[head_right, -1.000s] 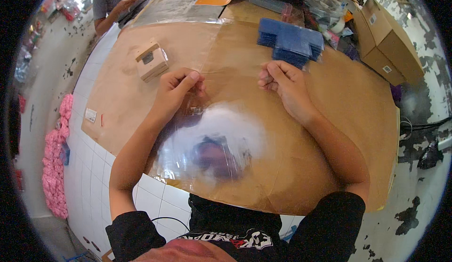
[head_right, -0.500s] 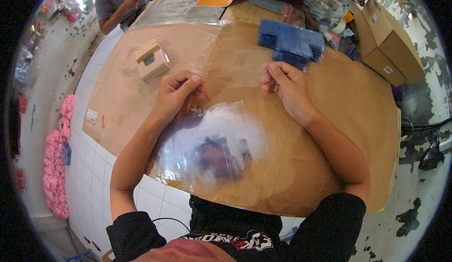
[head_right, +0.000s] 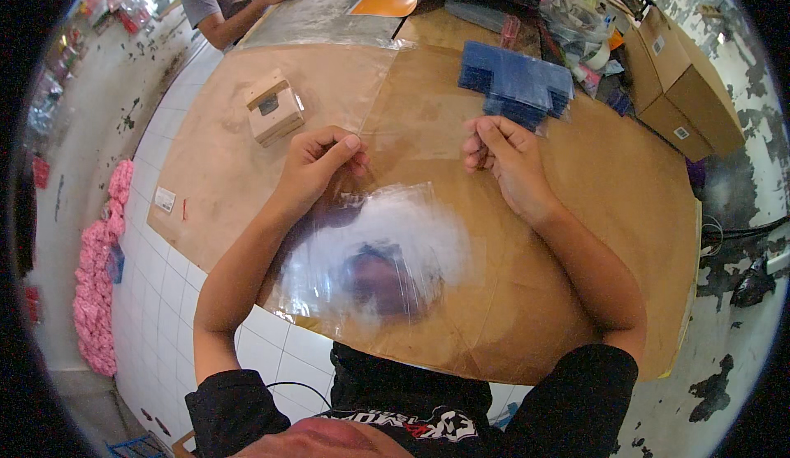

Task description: The person peels a transparent adhesive film from a backing sheet and applies it onto a large clear plastic sheet, smoothing it down by hand.

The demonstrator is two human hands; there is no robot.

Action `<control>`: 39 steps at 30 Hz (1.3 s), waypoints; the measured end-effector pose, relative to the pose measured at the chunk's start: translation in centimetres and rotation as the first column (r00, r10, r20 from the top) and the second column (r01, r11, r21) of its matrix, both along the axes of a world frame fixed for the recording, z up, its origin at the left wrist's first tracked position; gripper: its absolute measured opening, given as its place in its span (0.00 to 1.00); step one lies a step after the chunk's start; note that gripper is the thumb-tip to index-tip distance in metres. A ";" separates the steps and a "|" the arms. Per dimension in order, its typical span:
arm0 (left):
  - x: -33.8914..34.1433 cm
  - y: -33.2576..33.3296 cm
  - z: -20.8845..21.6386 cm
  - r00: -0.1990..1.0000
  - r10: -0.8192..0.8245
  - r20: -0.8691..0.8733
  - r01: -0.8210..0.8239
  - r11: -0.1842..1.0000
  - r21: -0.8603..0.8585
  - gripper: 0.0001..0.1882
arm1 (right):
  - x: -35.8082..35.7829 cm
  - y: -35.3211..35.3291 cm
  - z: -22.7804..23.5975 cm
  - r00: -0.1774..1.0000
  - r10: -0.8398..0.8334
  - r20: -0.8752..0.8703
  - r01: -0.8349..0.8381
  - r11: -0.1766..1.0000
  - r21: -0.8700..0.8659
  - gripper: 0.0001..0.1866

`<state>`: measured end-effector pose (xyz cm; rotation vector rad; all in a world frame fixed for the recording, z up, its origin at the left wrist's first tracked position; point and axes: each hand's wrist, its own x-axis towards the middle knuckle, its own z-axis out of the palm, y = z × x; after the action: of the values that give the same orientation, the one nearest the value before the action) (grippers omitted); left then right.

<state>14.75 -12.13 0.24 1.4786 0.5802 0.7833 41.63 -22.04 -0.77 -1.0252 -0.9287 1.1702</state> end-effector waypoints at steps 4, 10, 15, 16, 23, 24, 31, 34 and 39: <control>-0.1 0.1 0.0 1.000 -0.012 0.006 0.012 1.000 0.005 0.12 | 0.1 0.1 -0.2 1.000 0.000 -0.007 0.000 1.000 0.000 0.14; 0.0 0.0 0.0 1.000 -0.002 -0.007 0.002 1.000 0.018 0.12 | 0.0 0.0 -0.1 1.000 -0.005 -0.007 0.004 1.000 -0.002 0.14; -0.1 0.0 0.0 1.000 -0.004 -0.005 0.005 1.000 0.023 0.12 | 0.0 0.0 -0.1 1.000 -0.008 -0.006 0.008 1.000 -0.014 0.14; 0.0 0.0 0.0 1.000 -0.002 -0.003 0.002 1.000 0.021 0.12 | 0.1 0.0 -0.2 1.000 -0.007 -0.005 0.007 1.000 -0.013 0.14; -0.1 0.1 -0.2 1.000 0.001 0.003 -0.001 1.000 0.019 0.12 | 0.2 0.0 -0.3 1.000 0.004 -0.005 -0.004 1.000 -0.004 0.14; -0.1 0.1 -0.2 1.000 0.001 0.005 -0.001 1.000 0.016 0.12 | 0.2 0.0 -0.3 1.000 0.002 -0.005 -0.002 1.000 -0.006 0.14; -0.1 -0.1 0.1 1.000 -0.002 0.005 0.002 1.000 0.014 0.12 | 0.0 0.0 0.0 1.000 -0.012 0.000 0.012 1.000 -0.022 0.14; -0.1 0.1 -0.1 1.000 -0.014 -0.002 0.014 1.000 0.028 0.11 | 0.0 0.0 -0.1 1.000 -0.010 0.005 0.010 1.000 -0.017 0.14; -0.1 0.1 -0.1 1.000 -0.012 -0.020 0.013 0.999 0.048 0.12 | -0.1 0.0 0.0 1.000 -0.006 0.009 0.006 1.000 -0.009 0.14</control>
<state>14.63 -12.07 0.09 1.5339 0.5699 0.7783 41.56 -22.05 -0.78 -1.0410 -0.9272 1.1667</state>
